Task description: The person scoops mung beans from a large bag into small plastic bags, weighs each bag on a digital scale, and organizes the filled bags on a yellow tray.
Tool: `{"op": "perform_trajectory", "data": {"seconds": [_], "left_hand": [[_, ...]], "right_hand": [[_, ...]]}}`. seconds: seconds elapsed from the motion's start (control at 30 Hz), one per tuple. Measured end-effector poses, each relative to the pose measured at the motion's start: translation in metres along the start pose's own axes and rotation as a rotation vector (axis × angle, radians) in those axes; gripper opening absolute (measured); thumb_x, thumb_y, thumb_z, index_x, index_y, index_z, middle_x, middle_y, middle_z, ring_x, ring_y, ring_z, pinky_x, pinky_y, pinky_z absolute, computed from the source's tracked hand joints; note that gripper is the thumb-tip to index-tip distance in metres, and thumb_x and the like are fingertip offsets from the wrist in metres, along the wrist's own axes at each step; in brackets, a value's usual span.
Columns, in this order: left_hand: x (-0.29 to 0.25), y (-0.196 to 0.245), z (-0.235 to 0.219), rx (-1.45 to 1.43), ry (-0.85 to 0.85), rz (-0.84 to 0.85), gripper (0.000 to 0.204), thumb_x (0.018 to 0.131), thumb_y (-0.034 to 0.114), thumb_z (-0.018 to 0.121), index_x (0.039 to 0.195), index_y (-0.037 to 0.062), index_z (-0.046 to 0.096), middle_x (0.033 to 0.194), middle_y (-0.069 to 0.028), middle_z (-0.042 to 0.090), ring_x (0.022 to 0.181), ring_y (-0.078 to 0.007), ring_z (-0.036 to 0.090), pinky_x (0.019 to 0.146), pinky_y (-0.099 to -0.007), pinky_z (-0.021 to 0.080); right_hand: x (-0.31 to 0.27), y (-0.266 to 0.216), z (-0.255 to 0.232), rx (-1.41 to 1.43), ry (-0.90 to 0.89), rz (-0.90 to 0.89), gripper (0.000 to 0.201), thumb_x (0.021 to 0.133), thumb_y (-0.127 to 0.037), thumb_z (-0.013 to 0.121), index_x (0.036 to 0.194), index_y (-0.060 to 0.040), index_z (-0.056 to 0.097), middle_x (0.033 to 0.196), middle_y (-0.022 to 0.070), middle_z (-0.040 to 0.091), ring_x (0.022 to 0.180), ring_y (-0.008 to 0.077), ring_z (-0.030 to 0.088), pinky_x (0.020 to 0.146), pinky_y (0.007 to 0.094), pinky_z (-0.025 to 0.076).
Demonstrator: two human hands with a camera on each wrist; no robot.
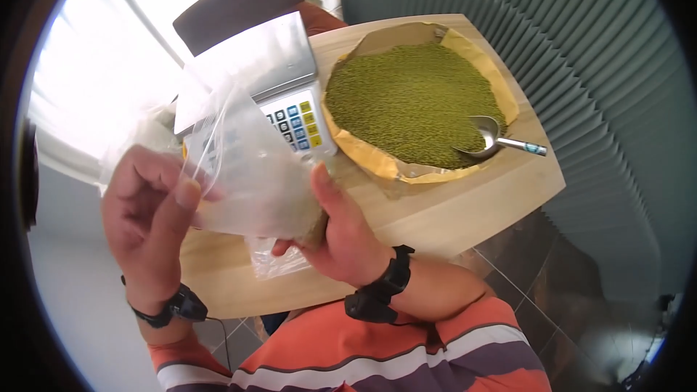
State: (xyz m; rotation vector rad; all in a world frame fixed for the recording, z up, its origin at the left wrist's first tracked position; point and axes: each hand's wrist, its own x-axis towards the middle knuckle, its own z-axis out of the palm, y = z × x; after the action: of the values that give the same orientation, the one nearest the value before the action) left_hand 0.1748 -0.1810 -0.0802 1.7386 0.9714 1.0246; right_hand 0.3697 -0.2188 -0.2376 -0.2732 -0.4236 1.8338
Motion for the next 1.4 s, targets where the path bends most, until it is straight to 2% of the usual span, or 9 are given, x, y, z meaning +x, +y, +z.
{"op": "perform_trajectory", "data": {"seconds": [0.03,0.1,0.3,0.5,0.7,0.97,1.07,1.23,1.4], "left_hand": [[-0.003,-0.013,0.0,0.034,-0.021,0.097,0.01,0.102,0.0,0.074,0.105,0.0016,0.064,0.1,-0.0089,0.074,0.084,-0.0099,0.066,0.074,-0.0223,0.051],[-0.005,-0.025,0.0,0.126,-0.073,0.214,0.01,0.1,-0.004,0.075,0.106,0.0001,0.068,0.104,-0.0102,0.076,0.086,-0.0104,0.067,0.076,-0.0233,0.052],[-0.013,-0.072,-0.006,0.057,-0.069,0.09,0.01,0.101,-0.004,0.074,0.109,0.0012,0.071,0.114,-0.0122,0.08,0.093,-0.0133,0.072,0.076,-0.026,0.055],[-0.028,-0.152,-0.001,-0.071,0.022,0.006,0.01,0.101,-0.002,0.076,0.109,0.0015,0.071,0.106,-0.0083,0.078,0.092,-0.0129,0.071,0.079,-0.0263,0.055],[-0.035,-0.195,0.013,-0.001,0.122,0.083,0.008,0.1,-0.002,0.078,0.106,0.0014,0.073,0.098,-0.0052,0.075,0.085,-0.0122,0.066,0.078,-0.0271,0.054],[-0.035,-0.196,0.019,0.007,0.069,0.124,0.008,0.099,-0.004,0.076,0.103,0.0021,0.074,0.095,-0.0047,0.075,0.084,-0.0127,0.065,0.08,-0.0277,0.053],[-0.036,-0.198,0.021,0.036,0.045,0.163,0.009,0.097,-0.005,0.077,0.102,0.0018,0.074,0.092,-0.0049,0.074,0.082,-0.0138,0.065,0.078,-0.0282,0.054],[-0.036,-0.201,0.022,0.058,0.054,0.218,0.01,0.096,-0.006,0.077,0.103,0.0006,0.074,0.092,-0.0067,0.074,0.08,-0.0156,0.067,0.075,-0.0291,0.055],[-0.036,-0.2,0.021,0.063,0.056,0.224,0.01,0.096,-0.007,0.077,0.102,0.0004,0.074,0.092,-0.0074,0.075,0.079,-0.0167,0.067,0.075,-0.0296,0.055]], "right_hand": [[-0.002,-0.009,-0.001,-0.009,0.011,-0.009,0.08,0.111,-0.068,0.053,0.165,-0.0104,0.042,0.138,0.0148,0.072,0.115,0.0307,0.077,0.081,0.0451,0.068],[-0.009,-0.032,-0.003,-0.154,0.198,-0.197,0.064,0.114,-0.06,0.054,0.153,-0.0091,0.053,0.126,0.0142,0.076,0.1,0.0307,0.081,0.06,0.038,0.065],[-0.038,-0.129,0.005,-0.785,0.635,-0.722,0.043,0.109,-0.025,0.073,0.145,-0.0072,0.057,0.105,0.0054,0.076,0.076,0.013,0.073,0.05,0.0254,0.053],[-0.052,-0.207,-0.002,-1.375,0.851,-0.787,0.036,0.104,-0.027,0.08,0.13,-0.0047,0.07,0.103,0.0016,0.076,0.076,0.0064,0.068,0.051,0.0226,0.048],[-0.034,-0.252,0.018,-1.775,0.822,-0.62,0.032,0.104,-0.026,0.08,0.125,-0.0026,0.076,0.101,-0.0002,0.077,0.073,0.0043,0.064,0.052,0.0231,0.047],[-0.001,-0.26,0.066,-2.097,0.789,-0.443,0.027,0.104,-0.023,0.077,0.121,-0.0012,0.078,0.098,0.001,0.078,0.069,0.0027,0.06,0.049,0.0233,0.043],[0.006,-0.259,0.08,-2.166,0.813,-0.299,0.028,0.104,-0.022,0.076,0.121,0.0004,0.077,0.099,0.0025,0.079,0.075,0.0053,0.064,0.058,0.025,0.049],[0.016,-0.267,0.08,-2.196,0.505,-0.246,0.027,0.103,-0.015,0.076,0.123,0.0033,0.076,0.105,0.0055,0.081,0.095,0.0121,0.071,0.088,0.0302,0.057],[0.02,-0.274,0.086,-2.245,0.491,-0.158,0.028,0.102,-0.012,0.077,0.125,0.0037,0.075,0.108,0.0067,0.081,0.097,0.013,0.072,0.089,0.0309,0.057]]}}
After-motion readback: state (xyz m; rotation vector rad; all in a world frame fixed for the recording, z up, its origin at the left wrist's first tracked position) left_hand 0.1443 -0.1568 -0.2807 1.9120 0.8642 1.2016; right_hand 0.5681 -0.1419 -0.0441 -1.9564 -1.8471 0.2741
